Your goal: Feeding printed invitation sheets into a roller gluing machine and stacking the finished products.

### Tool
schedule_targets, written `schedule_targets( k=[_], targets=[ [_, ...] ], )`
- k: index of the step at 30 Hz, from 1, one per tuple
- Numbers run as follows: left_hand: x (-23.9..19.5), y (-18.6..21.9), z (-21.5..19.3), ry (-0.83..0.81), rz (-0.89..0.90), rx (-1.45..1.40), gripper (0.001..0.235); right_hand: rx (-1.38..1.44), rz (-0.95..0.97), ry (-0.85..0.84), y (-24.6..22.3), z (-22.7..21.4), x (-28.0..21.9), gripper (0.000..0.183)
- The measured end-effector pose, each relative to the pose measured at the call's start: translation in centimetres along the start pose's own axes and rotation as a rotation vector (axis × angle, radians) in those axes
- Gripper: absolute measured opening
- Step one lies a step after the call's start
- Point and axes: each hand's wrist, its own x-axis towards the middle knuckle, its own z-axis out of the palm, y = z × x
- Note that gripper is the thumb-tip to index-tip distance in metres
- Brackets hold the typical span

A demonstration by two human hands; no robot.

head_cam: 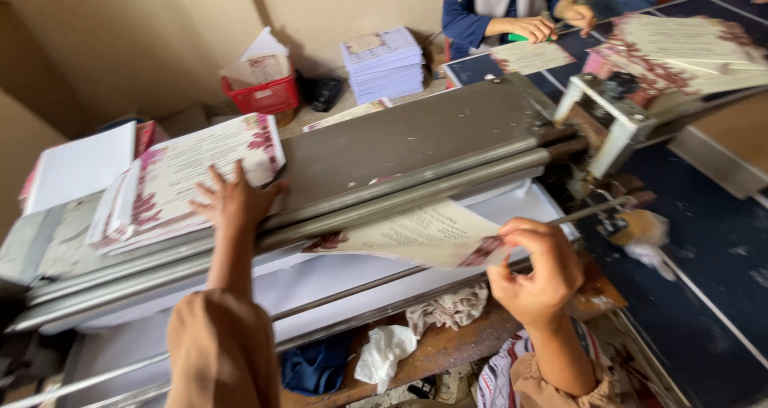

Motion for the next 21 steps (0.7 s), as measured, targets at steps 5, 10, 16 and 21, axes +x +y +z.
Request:
schedule_targets(
  k=[5,10,16,21],
  targets=[
    [3.4,-2.0,2.5,0.014,0.009,0.051,0.091,0.188,0.475,0.276,6.2,-4.2,-2.0,0.022],
    [4.9,-2.5,3.2,-0.002,0.006,0.129,0.085,0.513,1.105,0.844,12.8,-9.8,-4.8,0.017],
    [6.2,-2.9,3.8,0.047,0.046,0.253,0.064,0.561,1.657,1.332,20.5,-14.8,-14.3,0.017],
    [12.8,-6.9,9.1,0.085,0.109,-0.009,0.041,0.630,1.857,1.370,22.4,-15.7,-19.7,0.031]
  ],
)
